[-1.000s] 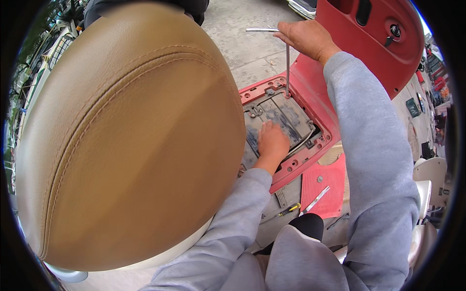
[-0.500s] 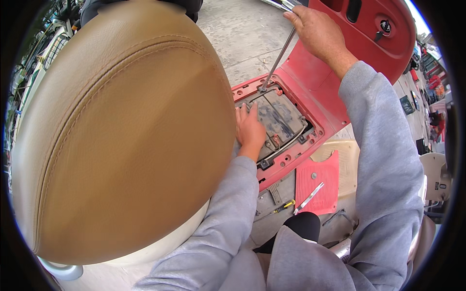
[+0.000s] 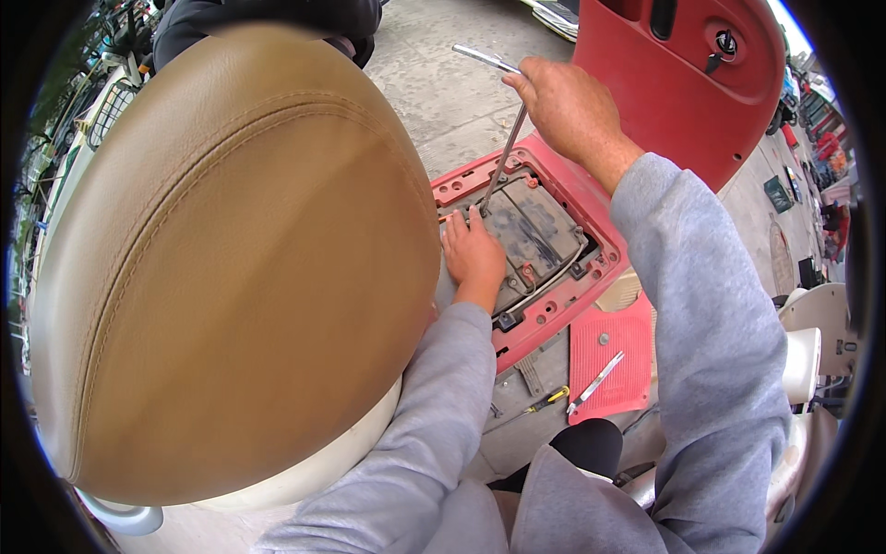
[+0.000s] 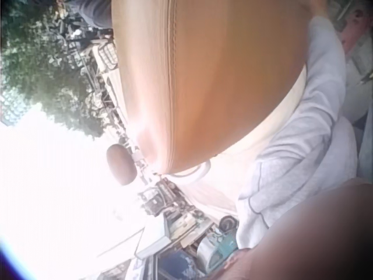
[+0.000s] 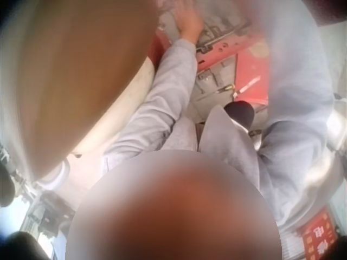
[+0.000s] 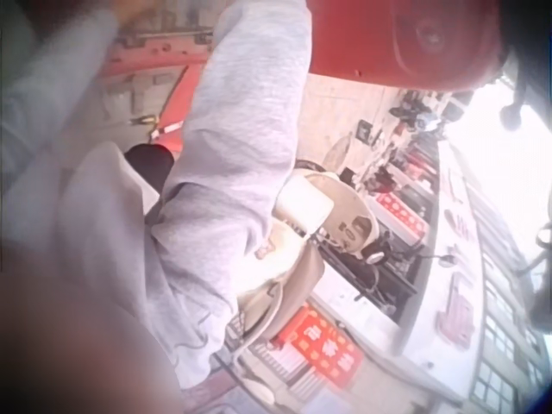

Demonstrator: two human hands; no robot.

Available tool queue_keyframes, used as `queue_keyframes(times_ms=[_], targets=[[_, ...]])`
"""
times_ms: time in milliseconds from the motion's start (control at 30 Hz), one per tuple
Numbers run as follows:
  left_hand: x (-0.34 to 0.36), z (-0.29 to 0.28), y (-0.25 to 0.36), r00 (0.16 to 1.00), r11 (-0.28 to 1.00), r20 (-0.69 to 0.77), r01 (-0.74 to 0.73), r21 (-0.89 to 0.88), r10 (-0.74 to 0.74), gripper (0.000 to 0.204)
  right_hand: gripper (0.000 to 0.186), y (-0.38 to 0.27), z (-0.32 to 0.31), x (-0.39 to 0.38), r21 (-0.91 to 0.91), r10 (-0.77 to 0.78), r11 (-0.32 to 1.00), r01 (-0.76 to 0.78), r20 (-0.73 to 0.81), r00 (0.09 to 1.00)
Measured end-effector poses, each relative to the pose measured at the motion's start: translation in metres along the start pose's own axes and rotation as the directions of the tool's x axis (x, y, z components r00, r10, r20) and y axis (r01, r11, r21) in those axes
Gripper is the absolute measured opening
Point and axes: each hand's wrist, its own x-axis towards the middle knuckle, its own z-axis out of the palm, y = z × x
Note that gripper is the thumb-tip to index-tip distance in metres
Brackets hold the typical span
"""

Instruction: The person opens the seat compartment of a red scooter and uses a wrench and screwdriver to loosen and remove bolts securing the battery. They adjust the battery connections and re-tighten the bolts, then close the seat and walk away.

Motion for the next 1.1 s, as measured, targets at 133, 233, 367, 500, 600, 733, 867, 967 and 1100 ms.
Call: queue_keyframes(times_ms=[133, 233, 367, 500, 600, 733, 867, 967, 1100], targets=[[0.0, -0.003, 0.002, 0.999, 1.0, 0.016, 0.028, 0.009, -0.028, 0.055, 0.036, -0.007, 0.002, 0.003, -0.005, -0.008, 1.0, 0.008, 0.014, 1.0], [-0.001, -0.006, 0.004, 0.998, 0.999, 0.036, 0.043, -0.005, -0.043, 0.057, 0.036, -0.013, -0.001, 0.004, -0.023, 0.002, 1.0, -0.001, 0.042, 0.999], [-0.003, -0.006, 0.004, 1.0, 0.999, -0.003, 0.023, -0.022, -0.023, 0.059, 0.034, -0.017, -0.004, 0.004, -0.043, -0.006, 0.999, 0.009, 0.063, 0.998], [-0.009, -0.006, 0.009, 0.986, 0.999, -0.166, 0.012, 0.041, -0.005, 0.059, 0.034, -0.013, -0.002, 0.004, -0.046, -0.061, 0.997, 0.062, 0.012, 0.998], [-0.012, -0.011, 0.011, 0.999, 0.992, -0.049, 0.029, 0.124, -0.023, 0.057, 0.034, -0.012, 0.002, 0.004, -0.041, -0.059, 0.997, 0.059, 0.004, 0.998], [-0.006, -0.017, 0.015, 0.996, 0.992, -0.056, 0.079, 0.102, -0.074, 0.055, 0.035, -0.017, 0.004, 0.007, -0.021, -0.055, 0.998, 0.054, -0.027, 0.998], [0.004, -0.019, 0.015, 0.994, 0.985, -0.107, -0.018, -0.174, -0.001, 0.05, 0.034, -0.018, 0.004, 0.009, -0.005, -0.004, 1.0, 0.004, 0.042, 0.999], [0.021, -0.024, 0.015, 0.998, 0.794, 0.066, 0.026, -0.607, 0.018, 0.048, 0.035, -0.014, 0.007, 0.014, 0.01, -0.025, 1.0, 0.025, 0.052, 0.998], [0.043, -0.033, 0.015, 0.987, 0.314, 0.126, 0.09, -0.945, 0.096, 0.043, 0.036, -0.015, 0.008, 0.026, 0.045, -0.053, 0.998, 0.045, 0.201, 0.978]])
